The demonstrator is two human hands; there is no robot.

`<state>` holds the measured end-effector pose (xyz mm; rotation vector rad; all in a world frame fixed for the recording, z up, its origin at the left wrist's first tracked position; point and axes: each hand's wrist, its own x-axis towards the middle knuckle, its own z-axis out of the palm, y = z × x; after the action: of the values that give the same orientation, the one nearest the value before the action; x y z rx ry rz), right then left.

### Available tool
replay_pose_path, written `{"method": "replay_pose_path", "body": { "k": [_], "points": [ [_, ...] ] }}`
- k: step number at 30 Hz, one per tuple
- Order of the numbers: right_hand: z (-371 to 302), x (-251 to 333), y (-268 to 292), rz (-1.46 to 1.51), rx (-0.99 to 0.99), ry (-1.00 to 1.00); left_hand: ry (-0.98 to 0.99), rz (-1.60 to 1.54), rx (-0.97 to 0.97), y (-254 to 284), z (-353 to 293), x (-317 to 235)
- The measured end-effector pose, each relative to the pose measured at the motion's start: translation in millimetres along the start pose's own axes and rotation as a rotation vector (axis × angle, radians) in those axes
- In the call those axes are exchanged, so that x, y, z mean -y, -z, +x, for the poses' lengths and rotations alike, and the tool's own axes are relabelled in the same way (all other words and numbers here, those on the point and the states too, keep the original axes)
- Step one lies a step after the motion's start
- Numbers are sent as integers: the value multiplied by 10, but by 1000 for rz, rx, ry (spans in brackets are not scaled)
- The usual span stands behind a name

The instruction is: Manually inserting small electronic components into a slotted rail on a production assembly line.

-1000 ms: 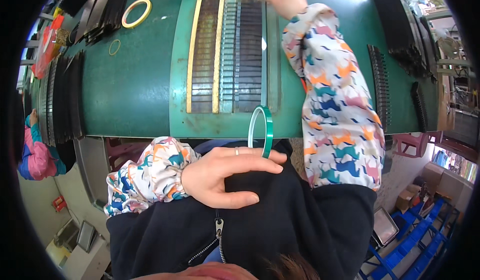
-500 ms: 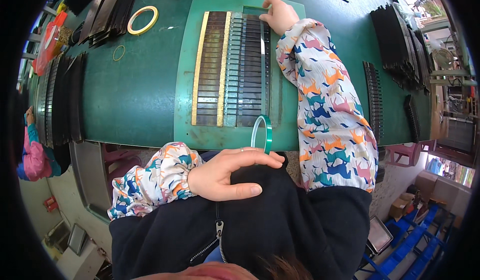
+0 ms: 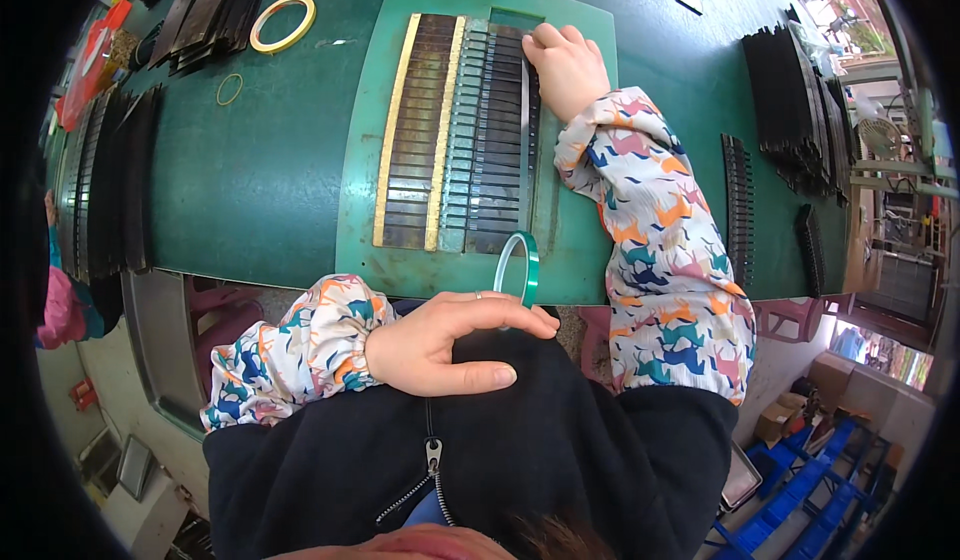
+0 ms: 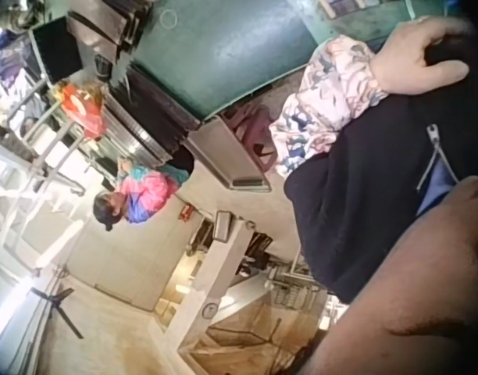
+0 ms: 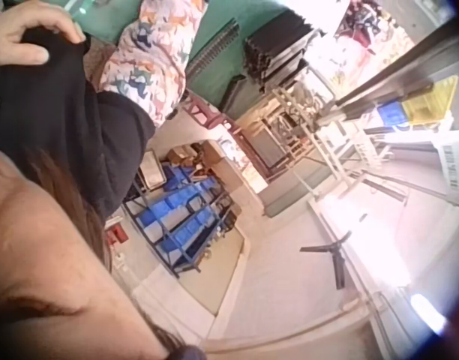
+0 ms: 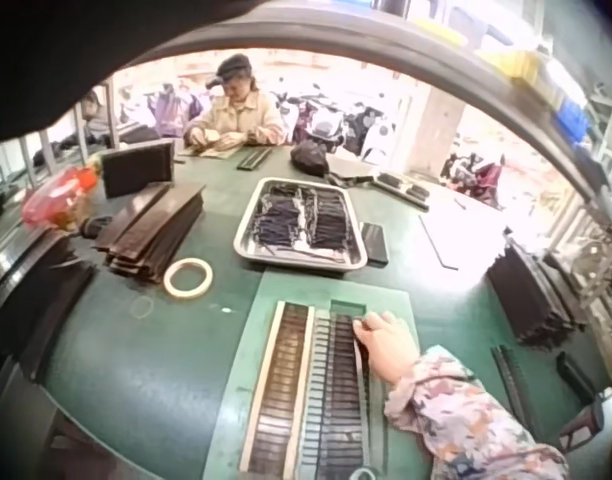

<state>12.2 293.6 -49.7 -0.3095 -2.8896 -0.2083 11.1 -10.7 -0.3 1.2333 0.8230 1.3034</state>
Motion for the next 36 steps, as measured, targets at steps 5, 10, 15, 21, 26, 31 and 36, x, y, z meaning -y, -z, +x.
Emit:
{"method": "replay_pose_path", "body": {
  "k": [5,10,15,21,26,31,36],
  "points": [
    [-41,52,139,2,88,32,-9,28,-5,-7,10,2],
    [-117,113,73,73,39,16,-51,63,-19,-31,35,20],
    [-165,194,197,103,60,1,-17,19,-51,-12,37,24],
    [-307,258,135,108,20,-39,-1,-10,-83,10,54,38],
    [-185,64,214,533,103,-144,34,-112,-99,-31,71,30],
    [-125,87,186,596,215,-350,40,-124,-103,-43,74,49],
    [45,46,237,506,398,-545,50,-168,-86,-59,71,59]
  ]
}}
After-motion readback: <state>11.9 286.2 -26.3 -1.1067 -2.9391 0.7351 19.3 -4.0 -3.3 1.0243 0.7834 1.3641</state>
